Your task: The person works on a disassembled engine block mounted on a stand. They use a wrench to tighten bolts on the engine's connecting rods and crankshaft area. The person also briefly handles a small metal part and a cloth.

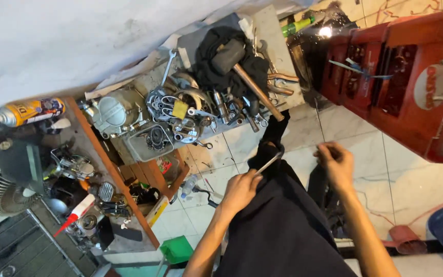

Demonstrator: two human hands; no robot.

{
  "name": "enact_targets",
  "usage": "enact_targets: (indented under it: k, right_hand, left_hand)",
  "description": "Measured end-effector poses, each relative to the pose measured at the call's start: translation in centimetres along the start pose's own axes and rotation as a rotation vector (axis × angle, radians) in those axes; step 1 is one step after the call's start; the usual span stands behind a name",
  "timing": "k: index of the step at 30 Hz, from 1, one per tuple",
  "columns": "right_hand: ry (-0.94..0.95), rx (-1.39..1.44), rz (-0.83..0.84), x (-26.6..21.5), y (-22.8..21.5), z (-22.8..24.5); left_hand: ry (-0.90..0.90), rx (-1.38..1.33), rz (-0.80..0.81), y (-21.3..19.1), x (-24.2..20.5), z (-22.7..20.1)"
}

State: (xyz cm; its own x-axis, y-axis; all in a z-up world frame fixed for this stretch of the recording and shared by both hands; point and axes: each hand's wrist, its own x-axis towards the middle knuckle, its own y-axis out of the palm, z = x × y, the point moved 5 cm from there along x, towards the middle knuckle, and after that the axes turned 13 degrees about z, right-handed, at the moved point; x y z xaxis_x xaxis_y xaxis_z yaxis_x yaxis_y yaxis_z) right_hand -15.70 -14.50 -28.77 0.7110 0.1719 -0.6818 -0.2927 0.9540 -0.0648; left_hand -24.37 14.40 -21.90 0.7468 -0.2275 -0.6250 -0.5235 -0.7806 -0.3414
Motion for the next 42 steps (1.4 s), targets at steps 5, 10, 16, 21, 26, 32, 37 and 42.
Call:
enact_targets:
  k: [5,10,16,21,26,32,37,42]
  right_hand:
    - [-0.148,-0.22,0.089,-4.0,-0.5,-1.2]
    - [0.007,-0.238,0.003,-5.3,-0.7,-13.7]
    - [-0.038,-0.278,0.135,-10.4,6.5,-18.9]
    - [0.313,-0.171,0.201,-11.4,12.2,-20.4]
    - [-0.009,-0.361,0.374,-5.1,17.3,-14.2]
    - [-0.061,-0.405,0.254,1.7,20.7,-8.8]
    - [-0.204,-0.288,0.235,6.8,21.4,-12.0]
    - [-0.1,-0.471,0.223,4.1,27.4,-5.7]
  left_hand:
    - [-0.104,0.153,-0.053,0.8,-4.3,4.8]
    - [-0.049,0.109,-0.131,2.8,-7.7,6.2]
    - [0.158,-0.362,-0.146,4.0,-12.3,4.1]
    - [0.467,-0.651,-0.238,5.2,-14.5,5.4]
    - [0.072,-0.784,-0.203,4.1,-15.2,11.1]
    - [-0.143,-0.557,-0.337,1.2,-16.7,18.9]
    - [-0.194,-0.485,-0.42,-0.5,-19.7,24.3]
    - [-0.284,-0.396,-0.29,-0.3,-19.5,29.7]
